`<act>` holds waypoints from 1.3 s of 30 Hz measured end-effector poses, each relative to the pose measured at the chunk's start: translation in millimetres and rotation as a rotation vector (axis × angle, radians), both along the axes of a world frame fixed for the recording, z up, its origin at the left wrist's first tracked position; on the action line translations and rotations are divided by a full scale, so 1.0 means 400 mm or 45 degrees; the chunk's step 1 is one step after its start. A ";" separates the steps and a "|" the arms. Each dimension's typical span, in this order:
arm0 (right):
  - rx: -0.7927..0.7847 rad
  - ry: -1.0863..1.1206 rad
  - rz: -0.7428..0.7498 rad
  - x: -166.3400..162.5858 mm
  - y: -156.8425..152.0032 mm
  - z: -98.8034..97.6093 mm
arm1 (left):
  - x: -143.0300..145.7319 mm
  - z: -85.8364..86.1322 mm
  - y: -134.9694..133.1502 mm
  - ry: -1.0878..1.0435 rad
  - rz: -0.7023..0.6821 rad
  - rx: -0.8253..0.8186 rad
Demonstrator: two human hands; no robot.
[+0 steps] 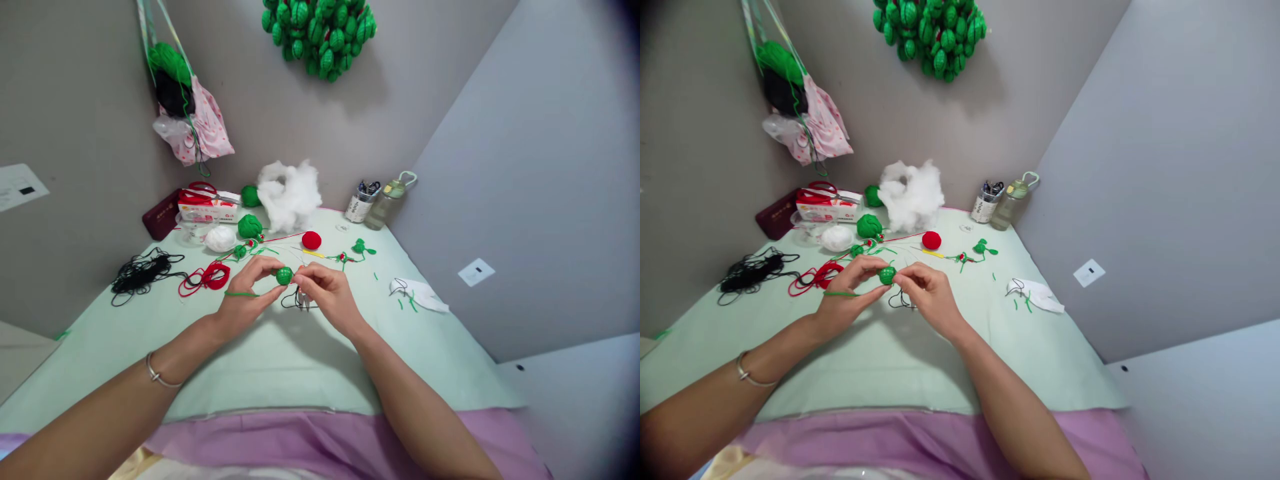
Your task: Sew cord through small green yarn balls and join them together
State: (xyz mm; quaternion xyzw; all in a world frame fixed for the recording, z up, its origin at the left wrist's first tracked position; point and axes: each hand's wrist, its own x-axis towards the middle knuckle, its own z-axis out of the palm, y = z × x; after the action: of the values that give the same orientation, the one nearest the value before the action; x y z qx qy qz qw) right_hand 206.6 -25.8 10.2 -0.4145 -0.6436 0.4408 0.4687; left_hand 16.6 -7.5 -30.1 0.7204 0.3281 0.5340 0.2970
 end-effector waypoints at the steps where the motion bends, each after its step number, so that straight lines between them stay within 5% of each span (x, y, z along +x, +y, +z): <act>1: 0.043 -0.040 0.008 -0.003 -0.004 0.002 | 0.001 0.001 0.000 -0.031 -0.003 -0.031; 8: 0.217 -0.223 0.051 -0.020 -0.009 -0.011 | 0.004 -0.002 0.011 -0.106 0.015 -0.137; 14: -0.084 0.043 -0.001 -0.010 0.005 -0.009 | 0.003 -0.002 0.012 0.140 -0.056 0.009; 17: -0.124 0.090 0.055 -0.016 0.009 -0.003 | 0.012 0.002 0.017 0.098 -0.087 -0.113; 21: 0.006 -0.076 0.012 -0.037 0.008 0.001 | 0.031 0.011 0.035 -0.238 -0.127 -0.572; 25: 0.209 -0.203 -0.027 -0.041 0.004 -0.001 | 0.042 0.027 0.047 -0.392 -0.100 -0.747; 34: 0.538 -0.439 0.067 -0.029 -0.029 -0.024 | 0.034 0.034 0.025 -0.543 -0.335 -0.875; 39: 0.547 -0.419 0.046 -0.016 -0.040 -0.022 | 0.031 0.037 0.015 -0.591 -0.291 -0.824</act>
State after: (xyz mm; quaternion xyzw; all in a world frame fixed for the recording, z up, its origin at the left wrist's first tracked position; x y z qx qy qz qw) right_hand 200.1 -41.9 1.4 -0.3601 -0.7971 0.2291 0.4272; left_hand 29.0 -1.4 -15.2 0.4822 0.3213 0.5151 0.6315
